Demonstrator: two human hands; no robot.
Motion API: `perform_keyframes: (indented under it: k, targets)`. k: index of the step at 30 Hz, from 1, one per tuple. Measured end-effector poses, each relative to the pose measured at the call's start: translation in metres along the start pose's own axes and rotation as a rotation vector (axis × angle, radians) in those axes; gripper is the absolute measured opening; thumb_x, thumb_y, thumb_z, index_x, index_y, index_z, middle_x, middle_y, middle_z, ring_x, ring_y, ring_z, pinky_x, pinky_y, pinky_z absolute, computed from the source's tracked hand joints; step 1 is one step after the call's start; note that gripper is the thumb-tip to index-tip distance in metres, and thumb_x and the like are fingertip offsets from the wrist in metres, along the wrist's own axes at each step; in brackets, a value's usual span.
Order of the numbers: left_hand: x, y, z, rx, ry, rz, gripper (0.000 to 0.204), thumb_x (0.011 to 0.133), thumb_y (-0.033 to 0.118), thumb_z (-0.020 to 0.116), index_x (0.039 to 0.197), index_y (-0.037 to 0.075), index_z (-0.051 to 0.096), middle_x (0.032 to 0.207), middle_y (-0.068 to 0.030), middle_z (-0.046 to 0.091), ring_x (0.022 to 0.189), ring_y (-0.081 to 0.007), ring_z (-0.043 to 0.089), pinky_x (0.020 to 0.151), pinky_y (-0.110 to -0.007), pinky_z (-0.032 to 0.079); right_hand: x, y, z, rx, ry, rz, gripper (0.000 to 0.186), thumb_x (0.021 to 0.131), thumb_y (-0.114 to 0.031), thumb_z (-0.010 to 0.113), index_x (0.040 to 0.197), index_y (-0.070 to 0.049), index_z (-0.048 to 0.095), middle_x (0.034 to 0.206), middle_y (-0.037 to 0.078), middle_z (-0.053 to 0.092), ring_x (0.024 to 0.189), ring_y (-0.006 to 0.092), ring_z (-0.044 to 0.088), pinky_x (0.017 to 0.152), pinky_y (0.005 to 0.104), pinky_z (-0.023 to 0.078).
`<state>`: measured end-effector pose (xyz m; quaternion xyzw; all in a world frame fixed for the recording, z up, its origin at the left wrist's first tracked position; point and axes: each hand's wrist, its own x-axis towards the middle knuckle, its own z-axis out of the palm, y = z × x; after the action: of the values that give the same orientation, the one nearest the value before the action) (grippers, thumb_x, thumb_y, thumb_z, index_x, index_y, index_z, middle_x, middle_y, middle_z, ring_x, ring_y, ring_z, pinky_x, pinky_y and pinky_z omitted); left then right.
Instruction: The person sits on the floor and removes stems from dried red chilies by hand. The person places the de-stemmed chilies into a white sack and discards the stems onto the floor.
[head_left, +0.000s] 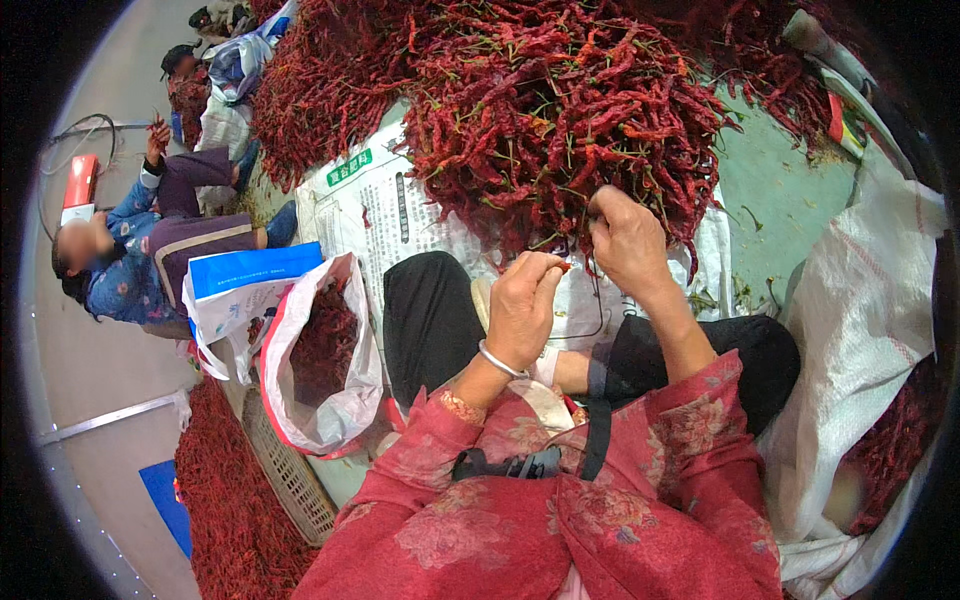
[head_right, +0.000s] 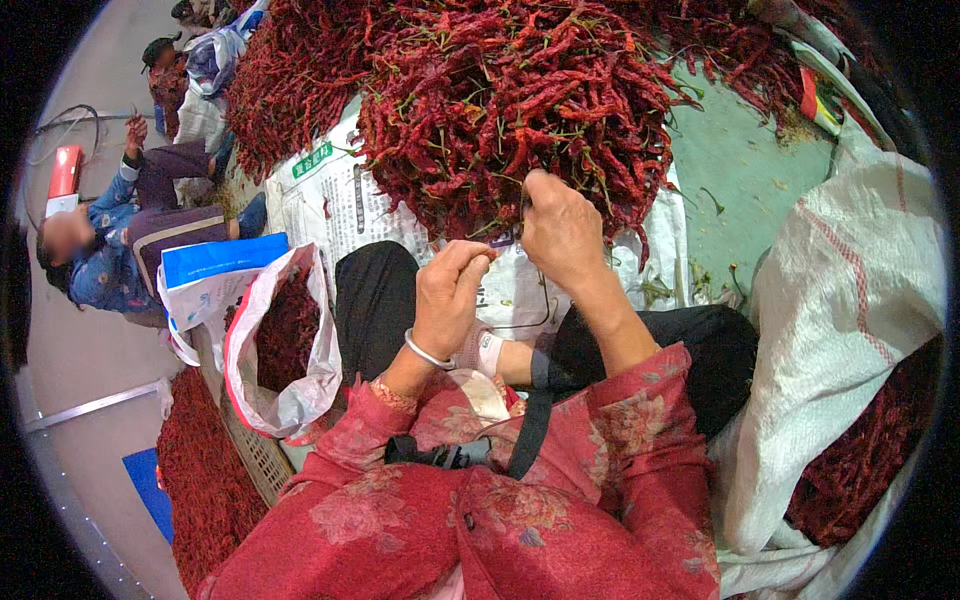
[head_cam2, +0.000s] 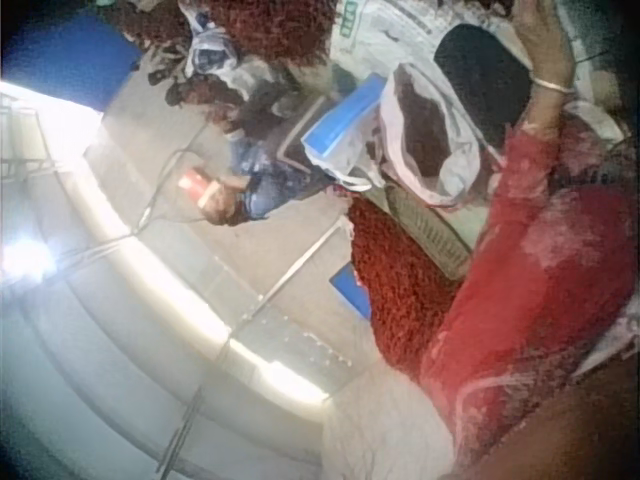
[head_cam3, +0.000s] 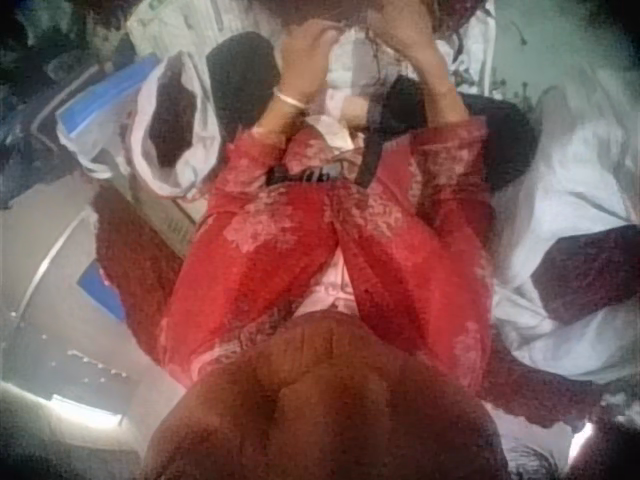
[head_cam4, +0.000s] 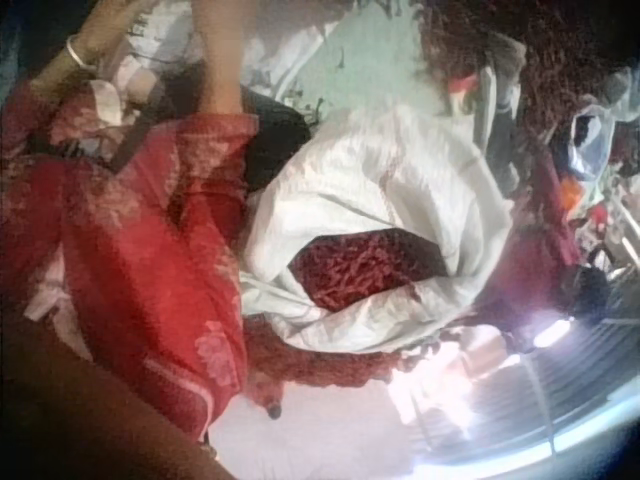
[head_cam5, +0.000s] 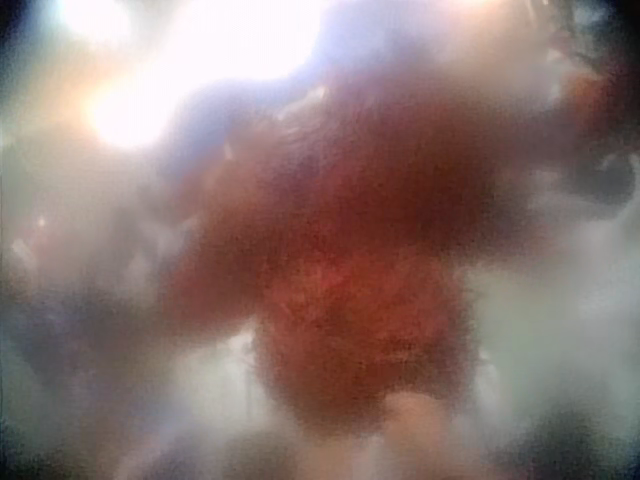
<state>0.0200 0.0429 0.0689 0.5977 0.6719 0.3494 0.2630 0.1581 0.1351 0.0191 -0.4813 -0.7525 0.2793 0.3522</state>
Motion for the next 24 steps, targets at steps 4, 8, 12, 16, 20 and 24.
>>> perform_keyframes:
  k: [4,8,12,16,20,24]
  targets:
    - [0.003,-0.011,-0.009,-0.211,0.084,-0.226,0.015,0.087,0.015,0.061,0.094,0.001,0.061,0.075,-0.0065,0.062,0.066,-0.0117,0.057,0.061,-0.027,0.046,0.003,-0.008,-0.013,0.343,-0.198,0.122,0.012,0.078,-0.011,0.062,0.085,-0.001,0.063,0.077,0.018,0.061,0.073,0.0345,0.061,0.064,0.0406,0.048]
    - [0.0,-0.002,-0.02,-0.128,0.003,-0.31,0.018,0.088,0.018,0.063,0.095,0.001,0.062,0.077,0.0022,0.056,0.07,-0.0045,0.048,0.062,-0.021,0.041,0.001,-0.009,0.028,0.052,0.035,0.016,0.02,0.08,-0.018,0.064,0.073,0.0,0.058,0.075,0.017,0.06,0.069,0.0378,0.06,0.061,0.0454,0.047]
    - [-0.004,0.017,-0.023,0.155,0.124,0.123,0.015,0.088,0.01,0.058,0.098,0.001,0.061,0.079,-0.0088,0.061,0.068,-0.0173,0.057,0.064,-0.027,0.045,0.002,-0.02,0.012,0.296,-0.052,-0.071,0.018,0.083,-0.016,0.061,0.074,0.0,0.056,0.07,0.02,0.059,0.067,0.0392,0.059,0.057,0.045,0.046]
    - [0.009,0.035,-0.028,0.623,0.096,0.582,0.038,0.073,0.001,0.057,0.111,0.004,0.06,0.107,-0.0113,0.06,0.107,-0.0304,0.055,0.093,-0.04,0.035,-0.013,-0.032,-0.006,0.542,-0.263,-0.045,0.014,0.084,-0.014,0.058,0.082,0.0,0.058,0.071,0.024,0.058,0.067,0.0432,0.057,0.056,0.0467,0.045]
    - [0.016,0.02,-0.029,0.624,-0.036,0.567,0.031,0.072,0.002,0.057,0.103,0.004,0.06,0.104,-0.0084,0.062,0.11,-0.0286,0.054,0.095,-0.042,0.034,-0.02,-0.032,-0.021,0.295,-0.186,-0.254,0.009,0.083,-0.011,0.055,0.08,-0.003,0.058,0.068,0.021,0.058,0.065,0.0407,0.058,0.056,0.0473,0.046]
    - [0.019,0.001,-0.012,0.468,-0.055,0.456,0.018,0.076,0.004,0.056,0.094,0.004,0.057,0.097,-0.0109,0.06,0.101,-0.0285,0.055,0.089,-0.043,0.035,-0.027,-0.04,-0.013,0.085,0.01,-0.151,0.011,0.081,-0.009,0.054,0.072,-0.003,0.052,0.065,0.019,0.057,0.062,0.0382,0.059,0.054,0.0471,0.046]
